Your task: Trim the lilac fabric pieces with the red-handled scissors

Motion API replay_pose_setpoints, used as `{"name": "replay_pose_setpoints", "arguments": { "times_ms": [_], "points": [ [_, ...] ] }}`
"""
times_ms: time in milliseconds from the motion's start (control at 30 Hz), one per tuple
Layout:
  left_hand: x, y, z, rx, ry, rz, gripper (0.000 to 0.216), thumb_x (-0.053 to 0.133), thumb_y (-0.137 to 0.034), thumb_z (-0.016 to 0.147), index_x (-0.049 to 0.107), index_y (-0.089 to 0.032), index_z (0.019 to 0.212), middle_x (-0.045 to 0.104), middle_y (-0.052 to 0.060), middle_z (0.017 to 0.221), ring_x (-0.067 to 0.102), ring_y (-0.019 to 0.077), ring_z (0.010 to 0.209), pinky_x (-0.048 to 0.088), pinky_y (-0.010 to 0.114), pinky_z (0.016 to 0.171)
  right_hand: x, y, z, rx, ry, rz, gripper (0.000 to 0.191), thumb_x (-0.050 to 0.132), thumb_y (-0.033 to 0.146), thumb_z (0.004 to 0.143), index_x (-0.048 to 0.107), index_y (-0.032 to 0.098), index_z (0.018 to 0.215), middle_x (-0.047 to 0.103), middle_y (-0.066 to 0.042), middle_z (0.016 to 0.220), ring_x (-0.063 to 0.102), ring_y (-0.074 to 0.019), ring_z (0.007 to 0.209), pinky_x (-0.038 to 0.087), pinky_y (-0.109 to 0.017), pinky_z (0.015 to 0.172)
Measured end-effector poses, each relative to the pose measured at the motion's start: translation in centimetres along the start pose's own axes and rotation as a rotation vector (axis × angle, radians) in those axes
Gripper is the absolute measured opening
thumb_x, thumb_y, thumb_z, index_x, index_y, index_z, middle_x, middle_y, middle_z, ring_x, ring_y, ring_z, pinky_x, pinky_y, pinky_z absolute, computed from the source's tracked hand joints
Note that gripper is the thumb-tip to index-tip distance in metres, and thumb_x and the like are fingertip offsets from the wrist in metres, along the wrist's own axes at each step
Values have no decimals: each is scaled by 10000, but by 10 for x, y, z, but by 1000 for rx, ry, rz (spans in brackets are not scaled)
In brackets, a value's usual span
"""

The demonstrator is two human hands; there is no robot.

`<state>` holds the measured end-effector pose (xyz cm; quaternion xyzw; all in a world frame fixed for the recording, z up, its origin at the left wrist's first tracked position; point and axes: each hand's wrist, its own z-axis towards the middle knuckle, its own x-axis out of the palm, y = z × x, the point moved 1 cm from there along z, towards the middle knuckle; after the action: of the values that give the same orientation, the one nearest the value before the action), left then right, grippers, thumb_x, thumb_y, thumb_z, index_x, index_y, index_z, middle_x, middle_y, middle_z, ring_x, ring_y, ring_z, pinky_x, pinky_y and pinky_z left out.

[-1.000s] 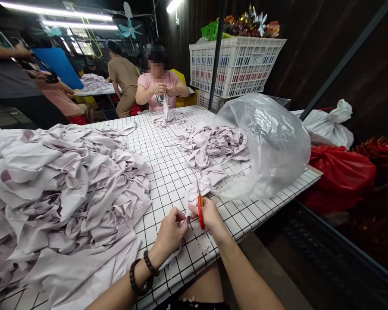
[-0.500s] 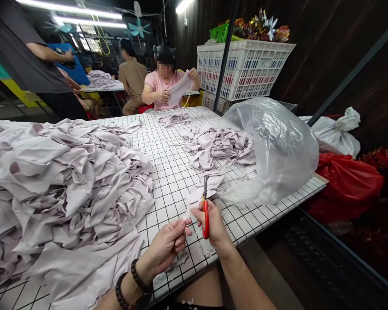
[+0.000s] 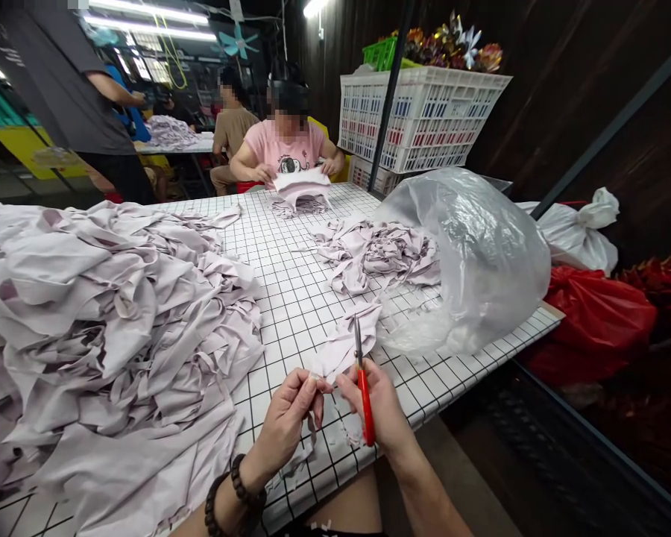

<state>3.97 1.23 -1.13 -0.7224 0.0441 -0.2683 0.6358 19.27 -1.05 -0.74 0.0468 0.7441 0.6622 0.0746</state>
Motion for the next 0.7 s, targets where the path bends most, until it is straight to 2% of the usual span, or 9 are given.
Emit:
{"name": "replay_pose_setpoints", "arguments": {
  "times_ms": [133,233,400,700],
  "points": [
    [-3,2,1,23,-26,97,296,491,-435,920,561,-157,848,601,16,739,499,86,533,408,225,562,-27,14,-12,-34,72,-516,297,749,372,689,501,220,748,488,47,644,427,-124,580,349,-241,525],
    [-5,6,1,12,-13,134,281,489,-423,923,567,-161,857,599,20,764,502,90,548,415,223,554,-31,19,-23,-77,117,-745,282,749,353,663,528,233,791,553,29,713,482,-151,632,369,-257,557],
    [-7,12,1,14,30,149,263,495,-413,921,579,-167,884,580,14,769,484,89,558,416,213,534,-25,17,-27,-127,109,-905,275,711,376,690,506,242,814,588,-5,794,527,-188,713,392,-283,604],
    [-10,11,0,12,68,220,251,481,-398,931,583,-171,899,579,14,758,482,90,571,404,210,547,-20,23,-26,-197,71,-1040,295,700,394,703,454,244,768,571,-10,766,516,-190,693,362,-282,584]
  ]
}}
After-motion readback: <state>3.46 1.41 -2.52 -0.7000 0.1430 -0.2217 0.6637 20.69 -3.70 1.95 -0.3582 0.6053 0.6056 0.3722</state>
